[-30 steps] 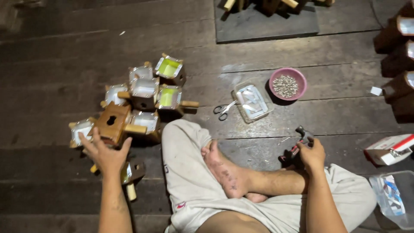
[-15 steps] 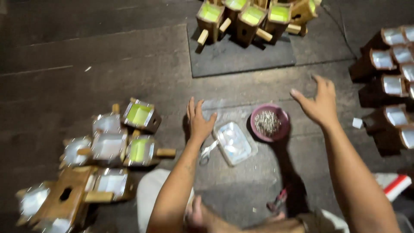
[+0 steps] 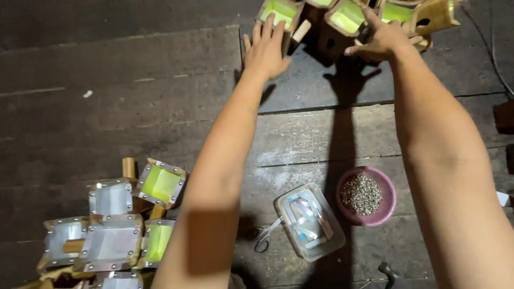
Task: Assembling wooden lanterns by hammering small nails to secure the translucent panels to the wooden frame.
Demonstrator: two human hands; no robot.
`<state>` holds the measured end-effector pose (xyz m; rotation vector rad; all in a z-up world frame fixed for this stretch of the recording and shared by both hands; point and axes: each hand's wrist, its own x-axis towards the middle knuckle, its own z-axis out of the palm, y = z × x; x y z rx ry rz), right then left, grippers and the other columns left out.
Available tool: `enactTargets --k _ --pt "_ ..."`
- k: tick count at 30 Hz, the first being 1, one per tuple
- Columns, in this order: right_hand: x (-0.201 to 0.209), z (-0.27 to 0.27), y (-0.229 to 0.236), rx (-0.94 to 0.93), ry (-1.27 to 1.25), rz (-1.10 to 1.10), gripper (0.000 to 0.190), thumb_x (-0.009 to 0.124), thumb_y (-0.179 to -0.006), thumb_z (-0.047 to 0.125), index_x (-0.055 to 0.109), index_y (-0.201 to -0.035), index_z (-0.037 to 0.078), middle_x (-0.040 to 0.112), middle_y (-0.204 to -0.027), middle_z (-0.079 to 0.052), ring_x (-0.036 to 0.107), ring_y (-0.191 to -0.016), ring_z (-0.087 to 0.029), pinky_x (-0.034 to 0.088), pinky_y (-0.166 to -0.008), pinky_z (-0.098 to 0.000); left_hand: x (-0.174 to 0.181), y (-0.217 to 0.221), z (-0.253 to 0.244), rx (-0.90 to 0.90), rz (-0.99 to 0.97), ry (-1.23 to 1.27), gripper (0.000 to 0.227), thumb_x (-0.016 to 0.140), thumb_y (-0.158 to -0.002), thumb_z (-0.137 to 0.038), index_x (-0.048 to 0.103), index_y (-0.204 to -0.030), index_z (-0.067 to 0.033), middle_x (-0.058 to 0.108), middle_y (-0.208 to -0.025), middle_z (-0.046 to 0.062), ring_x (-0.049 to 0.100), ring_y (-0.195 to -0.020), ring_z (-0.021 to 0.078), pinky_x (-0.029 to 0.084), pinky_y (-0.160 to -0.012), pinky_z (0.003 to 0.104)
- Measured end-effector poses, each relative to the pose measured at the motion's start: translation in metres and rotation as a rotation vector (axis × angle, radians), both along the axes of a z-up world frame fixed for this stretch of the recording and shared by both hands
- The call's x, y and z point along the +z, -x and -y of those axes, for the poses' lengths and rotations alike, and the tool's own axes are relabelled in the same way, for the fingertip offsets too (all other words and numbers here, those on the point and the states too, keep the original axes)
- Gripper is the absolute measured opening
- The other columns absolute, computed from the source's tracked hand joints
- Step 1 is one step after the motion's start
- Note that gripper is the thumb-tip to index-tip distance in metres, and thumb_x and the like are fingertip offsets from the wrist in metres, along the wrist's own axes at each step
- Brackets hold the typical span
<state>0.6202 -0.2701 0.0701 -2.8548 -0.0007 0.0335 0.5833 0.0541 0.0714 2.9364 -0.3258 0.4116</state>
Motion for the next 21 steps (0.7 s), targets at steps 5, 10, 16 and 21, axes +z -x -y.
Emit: enactTargets --k 5,10,16,21 --pt "-0.001 -0.016 0.008 -0.030 0.060 -0.059 0.092 0.074 -0.076 0.069 0.040 -0.157 0.042 0.042 -0.150 -0.036 0.035 -0.127 -0.068 0.014 -0.090 -0.0943 -0.039 -0.030 0.003 0.047 -0.211 0.204 0.091 0.080 -0.089 -0.030 0.022 -0.159 -0.0188 0.010 -0.167 0.002 0.052 -0.135 0.0416 0.044 -0.104 0.071" --pt "-0.042 0.007 0.002 0.263 0.182 0.295 0.056 0.080 -0.092 0.051 0.069 -0.128 0.008 0.065 -0.119 -0.036 0.051 -0.099 -0.057 0.040 -0.086 -0.0655 -0.038 -0.041 0.011 0.104 0.054 0.269 0.060 0.082 -0.085 -0.037 0.056 -0.137 -0.0246 0.044 -0.138 0.015 0.066 -0.092 0.0473 0.059 -0.077 0.059" --pt "-0.003 -0.027 0.076 0.050 0.163 0.138 0.067 0.073 -0.092 0.065 0.061 -0.140 0.020 0.048 -0.120 -0.027 0.048 -0.109 -0.049 0.050 -0.079 -0.0669 -0.069 -0.008 -0.002 -0.113 0.173 0.447 0.033 0.083 -0.081 -0.015 0.061 -0.106 -0.0149 0.046 -0.125 0.014 0.065 -0.086 0.0439 0.055 -0.077 0.055" --pt "-0.016 -0.016 0.121 0.047 0.025 0.211 0.075 0.069 -0.086 0.074 0.063 -0.139 0.021 0.056 -0.114 -0.029 0.051 -0.110 -0.050 0.020 -0.086 -0.0832 -0.016 0.064 -0.018 -0.180 0.182 0.579 0.022 0.074 -0.086 -0.019 0.065 -0.102 -0.0070 0.057 -0.111 0.012 0.064 -0.090 0.0348 0.055 -0.080 0.044"
